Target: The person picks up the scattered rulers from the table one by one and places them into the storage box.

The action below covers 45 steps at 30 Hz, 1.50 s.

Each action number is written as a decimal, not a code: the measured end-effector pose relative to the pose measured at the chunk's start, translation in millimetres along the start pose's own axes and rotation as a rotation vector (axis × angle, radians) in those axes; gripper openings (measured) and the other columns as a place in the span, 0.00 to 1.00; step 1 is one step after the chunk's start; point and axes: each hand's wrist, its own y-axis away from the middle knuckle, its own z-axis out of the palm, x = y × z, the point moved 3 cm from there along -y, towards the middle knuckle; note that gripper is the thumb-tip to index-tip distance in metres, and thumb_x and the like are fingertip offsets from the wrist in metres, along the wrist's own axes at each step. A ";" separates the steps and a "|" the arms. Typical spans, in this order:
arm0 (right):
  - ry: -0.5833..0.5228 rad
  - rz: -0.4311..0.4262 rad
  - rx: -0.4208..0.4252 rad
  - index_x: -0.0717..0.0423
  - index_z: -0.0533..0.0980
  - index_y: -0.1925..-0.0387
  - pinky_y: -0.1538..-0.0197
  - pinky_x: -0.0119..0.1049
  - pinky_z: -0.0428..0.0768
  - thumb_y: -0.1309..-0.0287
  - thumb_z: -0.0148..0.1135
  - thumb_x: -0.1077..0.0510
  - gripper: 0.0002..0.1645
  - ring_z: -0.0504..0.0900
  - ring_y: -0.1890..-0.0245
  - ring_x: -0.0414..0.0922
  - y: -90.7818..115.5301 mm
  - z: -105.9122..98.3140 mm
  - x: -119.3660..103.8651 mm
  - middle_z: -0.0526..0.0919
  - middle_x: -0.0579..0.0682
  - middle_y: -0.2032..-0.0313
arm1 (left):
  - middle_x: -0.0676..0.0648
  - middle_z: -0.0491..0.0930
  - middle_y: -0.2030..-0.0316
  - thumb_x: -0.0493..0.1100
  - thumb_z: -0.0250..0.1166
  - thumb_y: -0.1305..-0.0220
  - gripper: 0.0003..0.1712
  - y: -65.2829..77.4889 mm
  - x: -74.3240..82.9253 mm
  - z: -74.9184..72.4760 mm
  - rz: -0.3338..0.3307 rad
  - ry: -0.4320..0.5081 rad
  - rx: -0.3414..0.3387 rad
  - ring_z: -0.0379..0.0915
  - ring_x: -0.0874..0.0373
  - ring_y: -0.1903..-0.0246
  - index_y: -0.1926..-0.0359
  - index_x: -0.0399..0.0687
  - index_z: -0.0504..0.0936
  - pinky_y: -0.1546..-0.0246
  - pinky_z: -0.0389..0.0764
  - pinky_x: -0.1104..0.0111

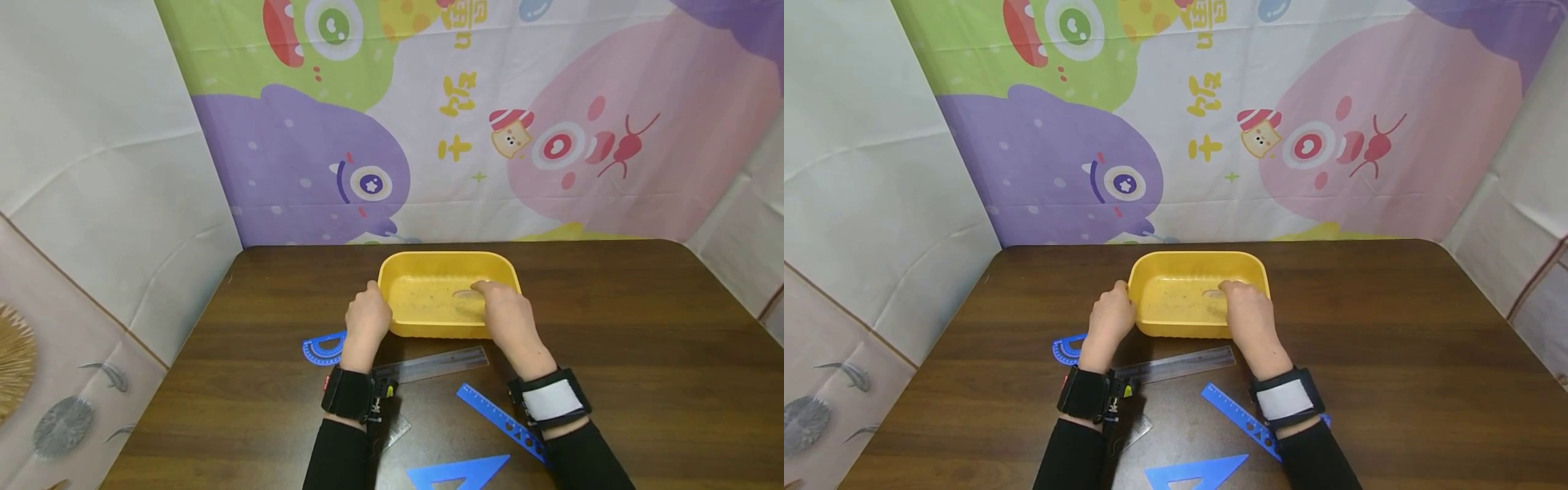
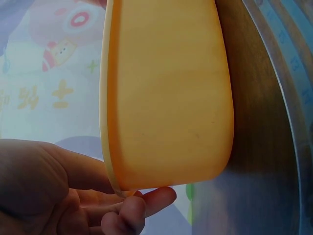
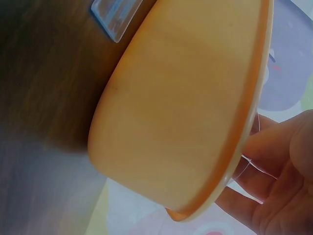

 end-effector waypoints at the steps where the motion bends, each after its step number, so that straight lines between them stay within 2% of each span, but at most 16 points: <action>1: -0.001 -0.002 -0.002 0.60 0.79 0.58 0.68 0.48 0.77 0.50 0.52 0.75 0.19 0.81 0.64 0.55 0.1 0.7 -0.3 0.82 0.59 0.61 | 0.36 0.77 0.65 0.39 0.51 0.35 0.16 0.0 0.0 -0.1 0.000 0.000 -0.001 0.77 0.43 0.67 0.48 0.36 0.68 0.70 0.76 0.56; 7: -0.006 -0.016 -0.033 0.60 0.80 0.59 0.66 0.47 0.77 0.53 0.54 0.76 0.20 0.81 0.65 0.54 1.3 4.9 -3.6 0.83 0.58 0.62 | 0.36 0.77 0.64 0.39 0.51 0.35 0.17 -0.7 -0.6 0.2 -0.009 -0.003 -0.009 0.77 0.43 0.65 0.47 0.36 0.67 0.69 0.76 0.56; 12: -0.014 -0.025 -0.084 0.61 0.80 0.58 0.61 0.45 0.78 0.51 0.53 0.76 0.20 0.81 0.62 0.52 2.1 8.9 -7.2 0.83 0.57 0.61 | 0.36 0.77 0.64 0.39 0.51 0.35 0.17 0.0 -0.3 0.0 -0.004 0.000 -0.003 0.77 0.42 0.66 0.47 0.36 0.68 0.69 0.76 0.55; 22: -0.006 -0.066 -0.101 0.61 0.80 0.59 0.64 0.44 0.78 0.53 0.53 0.77 0.20 0.82 0.65 0.52 2.8 16.3 -10.1 0.83 0.57 0.63 | 0.35 0.77 0.64 0.38 0.50 0.36 0.17 -0.2 -0.2 0.2 0.013 -0.007 0.008 0.77 0.40 0.66 0.48 0.35 0.68 0.69 0.76 0.54; 32: 0.005 -0.061 -0.178 0.62 0.79 0.56 0.63 0.44 0.78 0.53 0.55 0.74 0.20 0.81 0.64 0.53 3.5 16.9 -10.2 0.83 0.58 0.61 | 0.35 0.78 0.64 0.38 0.50 0.36 0.17 -0.7 -0.6 0.8 0.001 -0.015 0.010 0.77 0.40 0.67 0.47 0.36 0.67 0.70 0.77 0.54; 45: 0.032 -0.064 -0.175 0.63 0.78 0.55 0.60 0.44 0.77 0.51 0.57 0.73 0.18 0.81 0.62 0.52 4.4 17.6 -12.2 0.82 0.58 0.59 | 0.35 0.77 0.66 0.38 0.50 0.35 0.16 0.4 -0.5 -0.1 0.011 -0.013 0.014 0.77 0.41 0.68 0.49 0.36 0.69 0.72 0.76 0.55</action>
